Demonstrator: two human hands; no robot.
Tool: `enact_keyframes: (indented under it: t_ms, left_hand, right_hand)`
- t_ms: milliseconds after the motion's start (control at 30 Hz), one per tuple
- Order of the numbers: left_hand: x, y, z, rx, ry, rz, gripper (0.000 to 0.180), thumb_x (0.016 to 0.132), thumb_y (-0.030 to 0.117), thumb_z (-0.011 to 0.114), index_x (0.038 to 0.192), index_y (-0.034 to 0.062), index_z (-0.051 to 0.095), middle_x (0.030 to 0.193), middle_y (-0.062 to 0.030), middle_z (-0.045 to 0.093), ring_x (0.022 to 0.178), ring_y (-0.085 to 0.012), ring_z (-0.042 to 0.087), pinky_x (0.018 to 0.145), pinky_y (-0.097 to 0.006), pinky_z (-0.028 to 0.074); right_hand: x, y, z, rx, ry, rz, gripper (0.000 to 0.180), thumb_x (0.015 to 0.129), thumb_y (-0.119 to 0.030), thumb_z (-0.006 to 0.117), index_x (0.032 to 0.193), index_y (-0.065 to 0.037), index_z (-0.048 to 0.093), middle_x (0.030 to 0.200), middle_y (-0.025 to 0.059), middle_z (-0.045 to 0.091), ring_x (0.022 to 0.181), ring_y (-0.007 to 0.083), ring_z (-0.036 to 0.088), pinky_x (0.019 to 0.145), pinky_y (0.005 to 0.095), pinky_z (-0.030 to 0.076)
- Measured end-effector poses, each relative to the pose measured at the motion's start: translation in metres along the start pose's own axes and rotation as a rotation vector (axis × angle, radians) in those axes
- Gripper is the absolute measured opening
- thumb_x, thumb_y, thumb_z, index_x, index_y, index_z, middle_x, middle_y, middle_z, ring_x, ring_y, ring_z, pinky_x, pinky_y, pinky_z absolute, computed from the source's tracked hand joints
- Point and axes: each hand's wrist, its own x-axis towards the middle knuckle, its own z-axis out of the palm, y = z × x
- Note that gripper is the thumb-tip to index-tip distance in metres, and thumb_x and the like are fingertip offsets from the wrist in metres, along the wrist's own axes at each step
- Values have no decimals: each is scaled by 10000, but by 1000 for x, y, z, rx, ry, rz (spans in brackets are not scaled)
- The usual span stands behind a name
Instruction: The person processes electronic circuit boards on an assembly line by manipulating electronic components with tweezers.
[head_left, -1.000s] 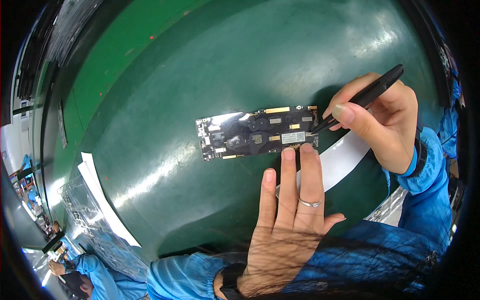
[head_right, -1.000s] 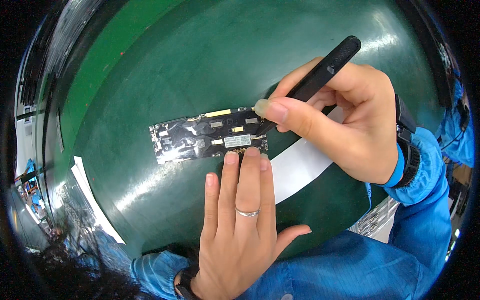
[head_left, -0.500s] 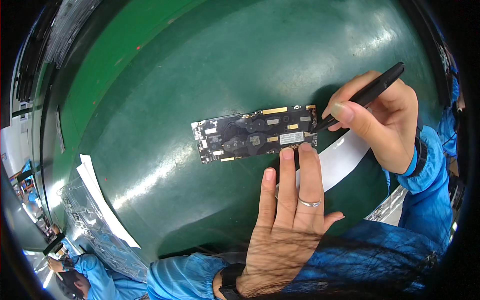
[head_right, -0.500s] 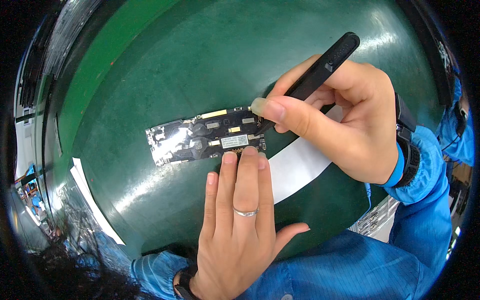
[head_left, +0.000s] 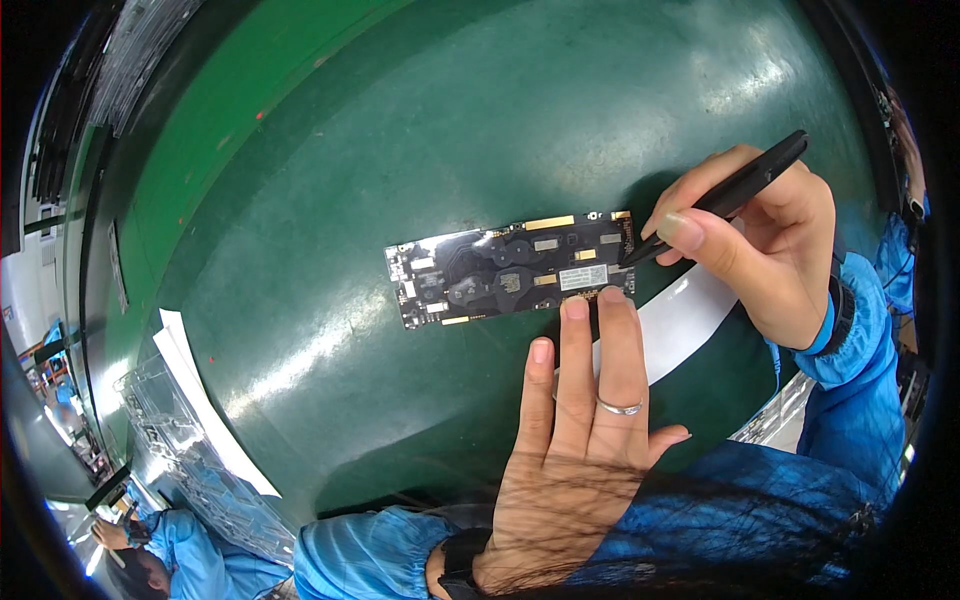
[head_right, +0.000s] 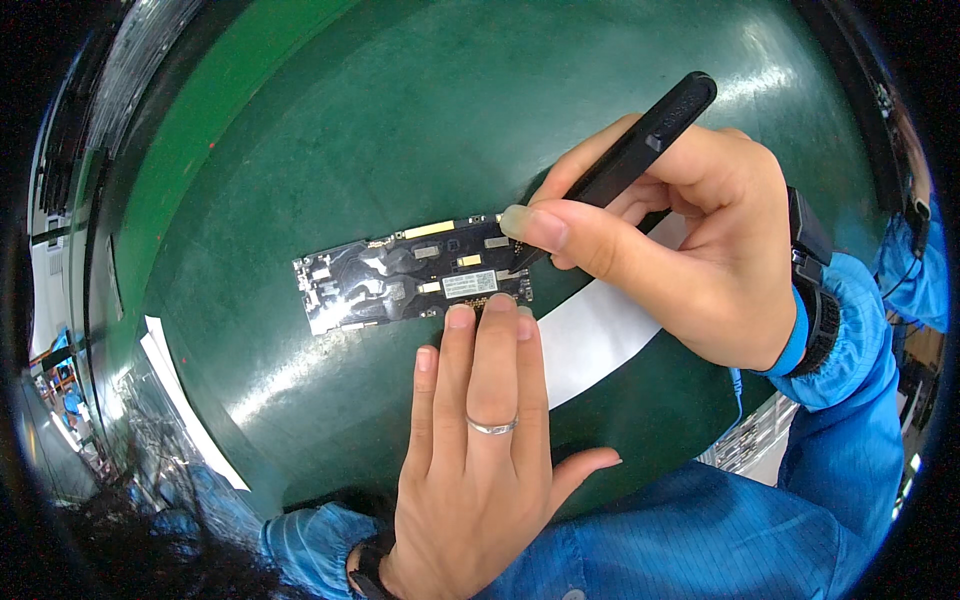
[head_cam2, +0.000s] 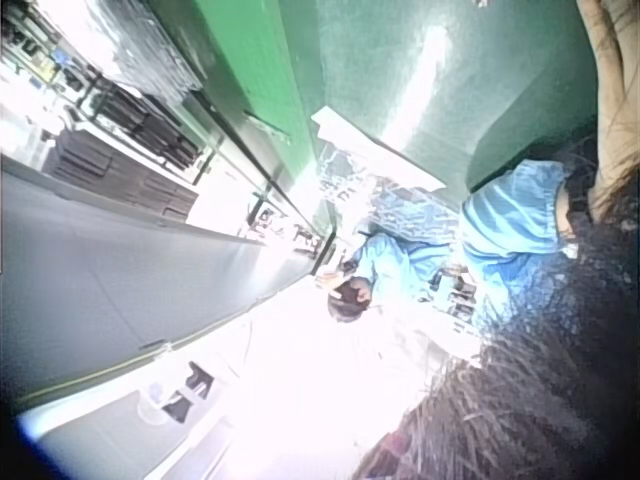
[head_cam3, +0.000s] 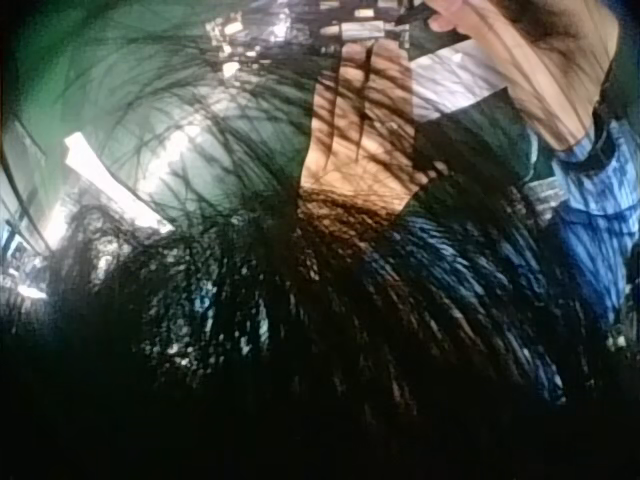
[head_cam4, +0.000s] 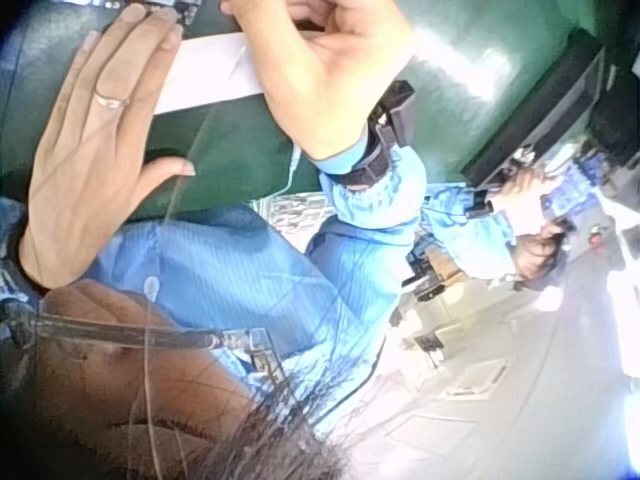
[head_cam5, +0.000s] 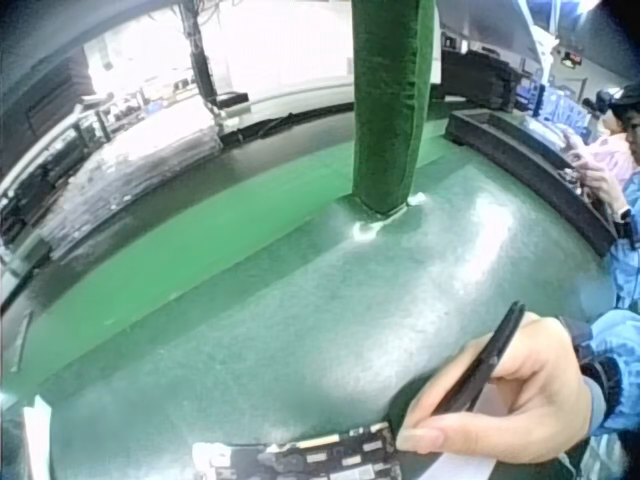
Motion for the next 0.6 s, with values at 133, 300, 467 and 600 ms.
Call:
enact_keyframes:
  t_ms: [133, 300, 467, 600]
  left_hand:
    - [-1, 2, 17, 38, 141, -23, 925, 821, 692, 582, 1407, -21, 519, 1482, -155, 428, 1426, -347, 388, 1188, -474, 306]
    - [0, 3, 9, 51, 66, -8, 911, 821, 690, 587, 1394, -16, 529, 1499, -155, 416, 1415, -340, 400, 1183, -489, 310]
    - [10, -7, -18, -55, -58, -2, 893, 788, 704, 608, 1343, 5, 567, 1504, -155, 435, 1369, -310, 445, 1168, -524, 320]
    - [14, -9, -24, -29, -53, -13, 884, 754, 708, 628, 1336, 45, 569, 1473, -150, 479, 1318, -272, 480, 1138, -520, 349]
  right_hand:
    - [-1, 0, 1, 11, 4, 9, 117, 926, -39, 659, 985, 61, 651, 911, 149, 695, 815, 160, 673, 740, 284, 573]
    - [-2, -2, -1, -13, 0, 12, 102, 927, -28, 657, 980, 58, 650, 905, 135, 691, 817, 150, 662, 755, 282, 557]
    - [2, -1, 0, -30, -13, -18, 99, 908, -13, 671, 985, 47, 653, 896, 125, 686, 812, 149, 645, 737, 292, 539]
    - [4, -5, -7, -112, -85, -73, 93, 909, -26, 648, 981, 32, 650, 891, 132, 671, 803, 165, 634, 743, 298, 502]
